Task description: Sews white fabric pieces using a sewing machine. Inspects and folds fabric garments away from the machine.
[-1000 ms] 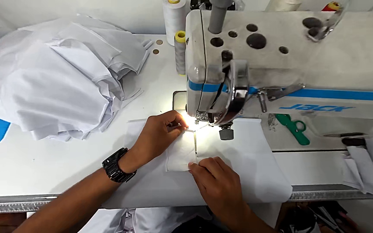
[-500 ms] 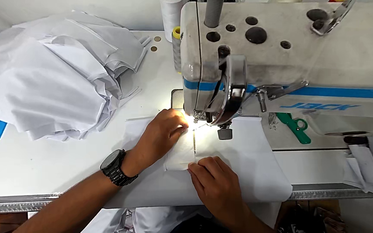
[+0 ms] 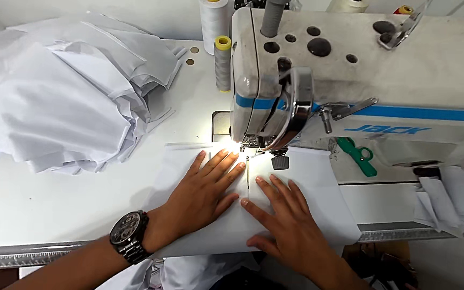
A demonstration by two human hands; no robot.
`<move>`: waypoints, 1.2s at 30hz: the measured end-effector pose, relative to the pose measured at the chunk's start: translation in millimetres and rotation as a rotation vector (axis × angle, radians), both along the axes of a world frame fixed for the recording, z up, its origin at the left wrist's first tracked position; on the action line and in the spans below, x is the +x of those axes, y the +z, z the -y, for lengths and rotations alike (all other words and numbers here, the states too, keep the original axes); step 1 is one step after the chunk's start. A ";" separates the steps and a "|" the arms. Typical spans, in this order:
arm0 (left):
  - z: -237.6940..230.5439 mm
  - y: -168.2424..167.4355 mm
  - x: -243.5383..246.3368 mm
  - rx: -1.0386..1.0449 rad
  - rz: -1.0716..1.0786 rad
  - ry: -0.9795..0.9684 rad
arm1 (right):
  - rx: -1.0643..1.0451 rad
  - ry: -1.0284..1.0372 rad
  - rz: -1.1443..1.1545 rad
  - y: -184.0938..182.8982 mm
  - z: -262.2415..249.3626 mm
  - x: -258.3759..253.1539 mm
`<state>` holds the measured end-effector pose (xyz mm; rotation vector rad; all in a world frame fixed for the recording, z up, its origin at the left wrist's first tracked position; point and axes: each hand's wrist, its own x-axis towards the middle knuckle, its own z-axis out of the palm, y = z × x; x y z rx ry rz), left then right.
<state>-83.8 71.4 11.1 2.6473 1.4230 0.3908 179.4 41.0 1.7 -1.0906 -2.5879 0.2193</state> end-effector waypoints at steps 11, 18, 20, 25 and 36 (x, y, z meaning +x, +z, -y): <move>-17.8 -0.1 1.9 0.016 0.050 -0.031 | 0.020 0.031 0.045 6.5 -19.3 4.8; -26.1 2.8 -2.3 0.000 0.167 -0.059 | 0.012 0.131 0.070 11.4 -33.4 10.4; -30.6 5.0 -3.8 -0.011 0.196 -0.053 | 0.007 0.168 0.068 12.8 -42.1 12.3; -38.3 6.4 -6.4 -0.015 0.198 -0.046 | -0.001 0.241 0.053 12.5 -60.6 15.2; -92.7 21.9 -16.2 0.016 0.260 -0.061 | -0.019 0.315 0.070 15.4 -132.0 13.3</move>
